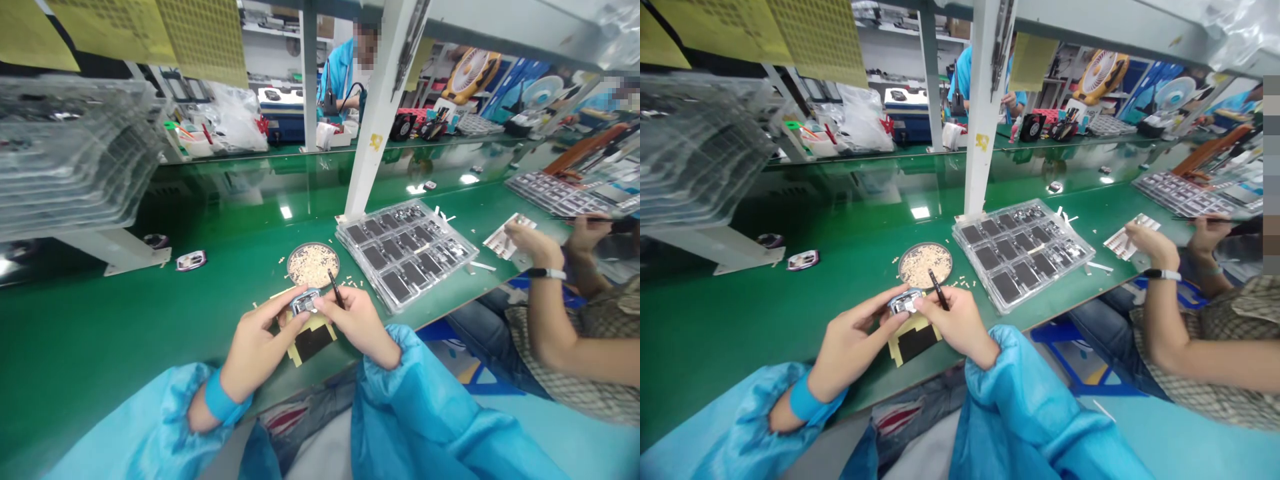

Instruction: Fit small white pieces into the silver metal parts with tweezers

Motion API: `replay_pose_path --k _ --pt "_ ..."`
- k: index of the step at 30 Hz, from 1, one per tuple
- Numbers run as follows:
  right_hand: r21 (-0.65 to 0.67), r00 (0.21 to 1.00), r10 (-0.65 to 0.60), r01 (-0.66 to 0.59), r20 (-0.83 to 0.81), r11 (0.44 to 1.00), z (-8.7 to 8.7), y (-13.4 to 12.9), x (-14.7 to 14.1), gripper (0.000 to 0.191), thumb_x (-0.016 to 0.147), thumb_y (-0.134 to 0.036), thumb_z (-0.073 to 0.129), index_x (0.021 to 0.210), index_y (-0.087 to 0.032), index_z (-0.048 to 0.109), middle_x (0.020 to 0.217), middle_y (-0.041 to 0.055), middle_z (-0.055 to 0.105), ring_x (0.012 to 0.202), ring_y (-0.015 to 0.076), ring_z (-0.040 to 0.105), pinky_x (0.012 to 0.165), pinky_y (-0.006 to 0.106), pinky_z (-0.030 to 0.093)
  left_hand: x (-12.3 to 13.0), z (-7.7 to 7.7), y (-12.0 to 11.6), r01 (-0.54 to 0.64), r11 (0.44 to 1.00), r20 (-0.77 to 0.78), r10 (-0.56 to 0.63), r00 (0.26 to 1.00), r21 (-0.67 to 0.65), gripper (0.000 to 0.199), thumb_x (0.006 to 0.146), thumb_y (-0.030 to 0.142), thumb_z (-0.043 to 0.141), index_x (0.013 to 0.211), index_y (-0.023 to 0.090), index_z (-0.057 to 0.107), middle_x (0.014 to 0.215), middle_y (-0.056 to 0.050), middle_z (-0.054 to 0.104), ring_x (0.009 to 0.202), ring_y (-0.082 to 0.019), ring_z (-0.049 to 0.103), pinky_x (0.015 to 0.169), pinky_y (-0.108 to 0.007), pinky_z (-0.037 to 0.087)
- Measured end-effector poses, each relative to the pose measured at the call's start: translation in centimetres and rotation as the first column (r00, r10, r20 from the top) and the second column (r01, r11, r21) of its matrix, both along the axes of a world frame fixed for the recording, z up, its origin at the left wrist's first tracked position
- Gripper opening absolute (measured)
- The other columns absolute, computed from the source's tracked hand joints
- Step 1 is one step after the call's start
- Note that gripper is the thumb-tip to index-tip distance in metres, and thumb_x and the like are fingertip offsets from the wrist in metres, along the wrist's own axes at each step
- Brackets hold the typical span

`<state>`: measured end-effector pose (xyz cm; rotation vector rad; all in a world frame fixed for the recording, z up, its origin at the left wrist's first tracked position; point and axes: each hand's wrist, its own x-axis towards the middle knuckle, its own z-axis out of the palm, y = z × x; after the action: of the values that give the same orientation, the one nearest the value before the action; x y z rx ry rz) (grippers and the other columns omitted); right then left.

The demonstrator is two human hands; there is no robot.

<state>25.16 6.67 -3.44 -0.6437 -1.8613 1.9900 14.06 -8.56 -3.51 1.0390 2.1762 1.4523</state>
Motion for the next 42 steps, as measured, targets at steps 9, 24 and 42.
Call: replay_pose_path --k 9,24,42 --pt "-0.030 0.994 -0.047 0.044 -0.096 0.999 0.3 -0.7 -0.4 0.032 0.072 -0.027 0.082 0.093 -0.019 0.060 0.081 -0.0033 0.060 0.063 0.0095 0.051 0.060 0.023 0.041 -0.1 1.2 0.6 -0.006 0.980 0.577 -0.112 0.809 0.197 0.051 0.075 0.035 0.084 0.121 0.017 0.071 0.113 -0.010 0.076 0.097 -0.025 0.073 0.087 -0.031 0.059" --pt "-0.072 0.995 -0.024 0.018 -0.092 0.997 -0.5 -0.6 -1.1 0.033 0.070 -0.035 0.084 0.093 -0.015 0.071 0.086 0.0049 0.073 0.080 0.0193 0.068 0.077 0.031 0.053 -0.7 1.1 0.4 -0.031 0.969 0.707 -0.157 0.689 0.246 0.040 0.087 0.034 0.073 0.123 0.017 0.071 0.089 -0.006 0.075 0.076 -0.014 0.062 0.075 -0.023 0.051" --pt "-0.108 0.994 -0.015 0.003 -0.108 0.994 -0.2 -1.3 -1.1 0.031 0.068 -0.039 0.085 0.084 -0.018 0.068 0.060 -0.0031 0.062 0.059 0.0151 0.061 0.060 0.027 0.051 0.2 1.5 0.9 -0.001 0.961 0.437 -0.125 0.891 0.278 0.034 0.078 0.034 0.081 0.107 0.018 0.077 0.116 -0.010 0.070 0.095 -0.023 0.072 0.083 -0.031 0.063"
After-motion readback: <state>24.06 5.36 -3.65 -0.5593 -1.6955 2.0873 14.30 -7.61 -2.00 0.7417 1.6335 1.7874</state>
